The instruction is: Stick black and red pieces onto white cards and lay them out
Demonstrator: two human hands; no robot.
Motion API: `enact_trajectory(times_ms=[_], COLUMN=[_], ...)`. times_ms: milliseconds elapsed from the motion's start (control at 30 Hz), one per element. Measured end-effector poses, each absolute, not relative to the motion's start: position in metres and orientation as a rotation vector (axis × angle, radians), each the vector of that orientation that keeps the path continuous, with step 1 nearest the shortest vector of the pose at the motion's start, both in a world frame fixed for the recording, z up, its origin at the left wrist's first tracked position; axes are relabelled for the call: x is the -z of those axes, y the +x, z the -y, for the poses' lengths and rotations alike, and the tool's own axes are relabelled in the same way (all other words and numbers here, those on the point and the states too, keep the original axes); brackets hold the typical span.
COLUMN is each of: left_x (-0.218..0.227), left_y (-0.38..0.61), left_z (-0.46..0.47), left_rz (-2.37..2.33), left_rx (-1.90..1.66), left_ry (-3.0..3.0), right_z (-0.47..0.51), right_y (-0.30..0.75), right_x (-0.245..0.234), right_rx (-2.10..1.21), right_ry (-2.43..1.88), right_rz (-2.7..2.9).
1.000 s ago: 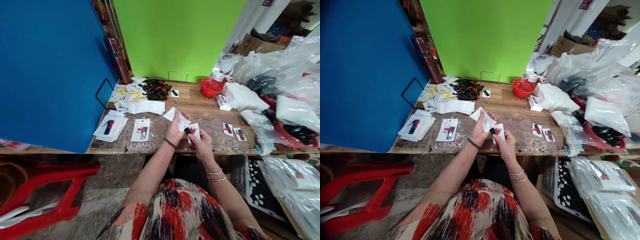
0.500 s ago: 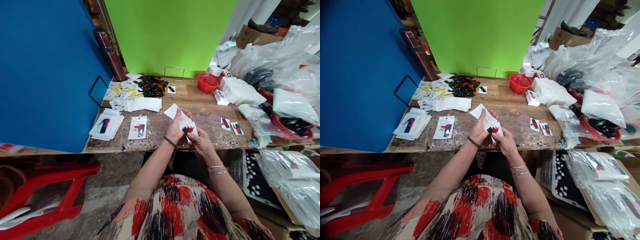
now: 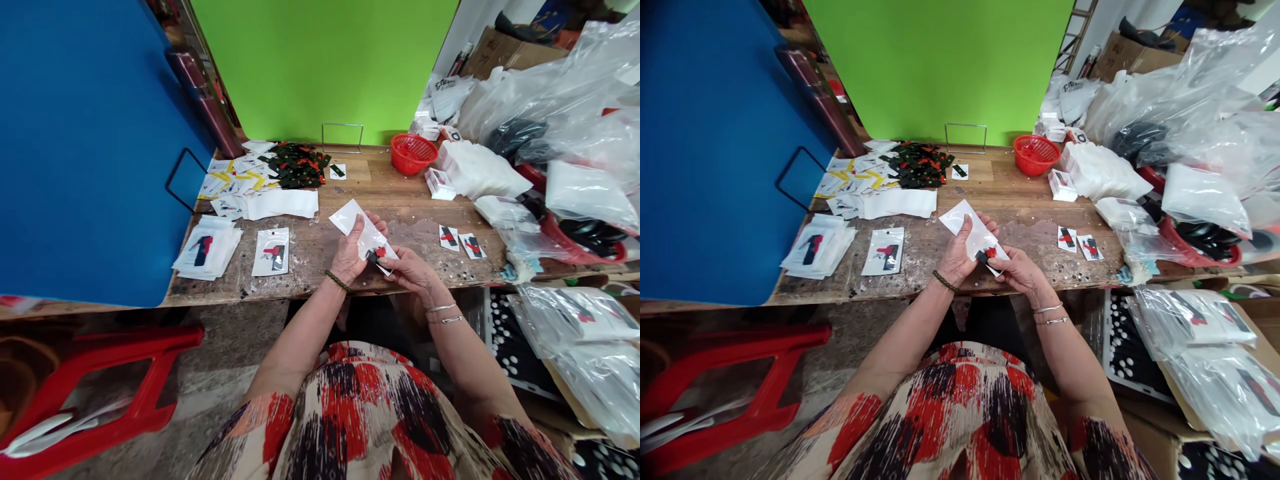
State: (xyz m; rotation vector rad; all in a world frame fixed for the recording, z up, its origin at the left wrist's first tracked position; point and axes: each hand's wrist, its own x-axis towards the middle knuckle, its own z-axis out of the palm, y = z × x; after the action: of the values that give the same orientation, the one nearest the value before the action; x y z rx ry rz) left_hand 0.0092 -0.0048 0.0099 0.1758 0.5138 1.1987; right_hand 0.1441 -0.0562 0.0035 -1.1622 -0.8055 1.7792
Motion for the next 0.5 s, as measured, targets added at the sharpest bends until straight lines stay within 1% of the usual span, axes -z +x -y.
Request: enact_trajectory(times_ms=[133,267,500], left_x=[-0.006,-0.003,-0.003], left_y=[0.013,0.018,0.021], left_z=[0.005,0.006,0.010], left_rz=[-0.510,-0.539,-0.555], left_rx=[-1.207,-1.221,-1.192], left_ry=[0.208,0.196,0.213], right_z=[0.057,0.061,0.063], right_y=[0.143,0.136,0.130], right_x=[0.001,0.005,0.003], right_rx=[-1.703,-1.548,-1.595], right_ry=[-1.194,-1.233,-1.219], right_rz=[0.803,0.740,0.776])
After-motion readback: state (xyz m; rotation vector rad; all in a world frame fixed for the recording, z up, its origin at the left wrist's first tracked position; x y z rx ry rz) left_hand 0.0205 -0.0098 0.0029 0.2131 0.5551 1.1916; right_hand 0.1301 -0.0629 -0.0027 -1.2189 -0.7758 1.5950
